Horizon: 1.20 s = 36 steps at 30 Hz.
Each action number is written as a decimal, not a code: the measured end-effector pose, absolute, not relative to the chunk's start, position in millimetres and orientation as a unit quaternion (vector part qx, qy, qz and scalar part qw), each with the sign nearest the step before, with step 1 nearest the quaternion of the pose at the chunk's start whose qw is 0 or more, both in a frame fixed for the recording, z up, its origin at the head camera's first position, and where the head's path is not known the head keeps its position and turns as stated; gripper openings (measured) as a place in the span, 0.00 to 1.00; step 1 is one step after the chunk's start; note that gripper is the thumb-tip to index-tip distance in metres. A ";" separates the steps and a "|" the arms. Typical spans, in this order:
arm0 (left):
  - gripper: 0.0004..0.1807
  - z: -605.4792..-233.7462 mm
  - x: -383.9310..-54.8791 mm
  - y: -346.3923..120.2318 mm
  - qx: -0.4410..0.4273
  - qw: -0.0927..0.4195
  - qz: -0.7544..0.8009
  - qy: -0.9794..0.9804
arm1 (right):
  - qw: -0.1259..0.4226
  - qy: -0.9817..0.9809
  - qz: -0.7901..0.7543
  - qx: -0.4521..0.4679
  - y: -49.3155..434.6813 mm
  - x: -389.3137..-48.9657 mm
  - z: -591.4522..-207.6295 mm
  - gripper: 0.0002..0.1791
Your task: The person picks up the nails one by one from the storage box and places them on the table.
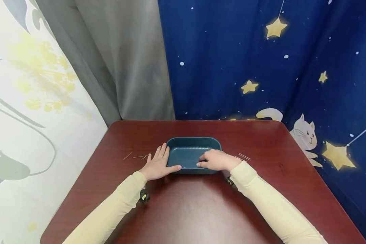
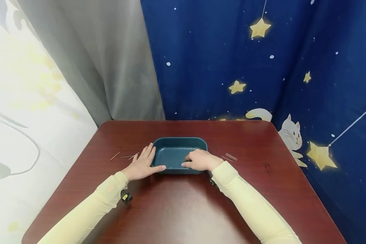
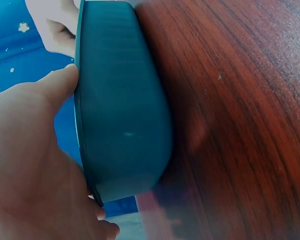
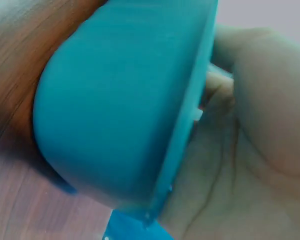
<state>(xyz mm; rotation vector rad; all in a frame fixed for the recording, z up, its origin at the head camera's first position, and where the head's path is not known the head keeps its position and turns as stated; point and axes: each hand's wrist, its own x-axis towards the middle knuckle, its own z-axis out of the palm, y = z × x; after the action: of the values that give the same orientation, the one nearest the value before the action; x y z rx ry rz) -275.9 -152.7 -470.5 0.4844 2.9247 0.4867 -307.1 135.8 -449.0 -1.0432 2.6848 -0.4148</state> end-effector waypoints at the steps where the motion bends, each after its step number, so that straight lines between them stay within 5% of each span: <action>1: 0.66 -469.5 -276.4 -153.0 0.160 0.067 0.158 0.972 | 0.131 0.915 -0.149 -0.351 136.6 -305.8 -445.0 0.18; 7: 0.65 -460.8 -278.4 -154.0 0.158 0.060 0.143 0.975 | 0.171 0.911 -0.123 -0.355 136.9 -297.2 -426.3 0.22; 16: 0.65 -458.2 -276.4 -152.9 0.155 0.068 0.138 0.976 | 0.136 0.914 -0.082 -0.374 134.4 -288.4 -430.0 0.17; 23: 0.65 -461.4 -273.5 -148.0 0.155 0.080 0.134 0.975 | 0.189 0.904 -0.140 -0.358 141.8 -289.8 -433.1 0.30; 36: 0.66 -463.1 -275.3 -150.7 0.154 0.075 0.132 0.976 | 0.255 0.851 -0.218 -0.404 139.7 -318.1 -434.9 0.27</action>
<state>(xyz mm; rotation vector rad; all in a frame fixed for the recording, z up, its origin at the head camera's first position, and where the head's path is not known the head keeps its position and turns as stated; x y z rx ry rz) -275.3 -150.7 -463.1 0.4633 2.9285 0.3965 -318.1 139.7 -434.9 -1.0959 2.3112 -0.5919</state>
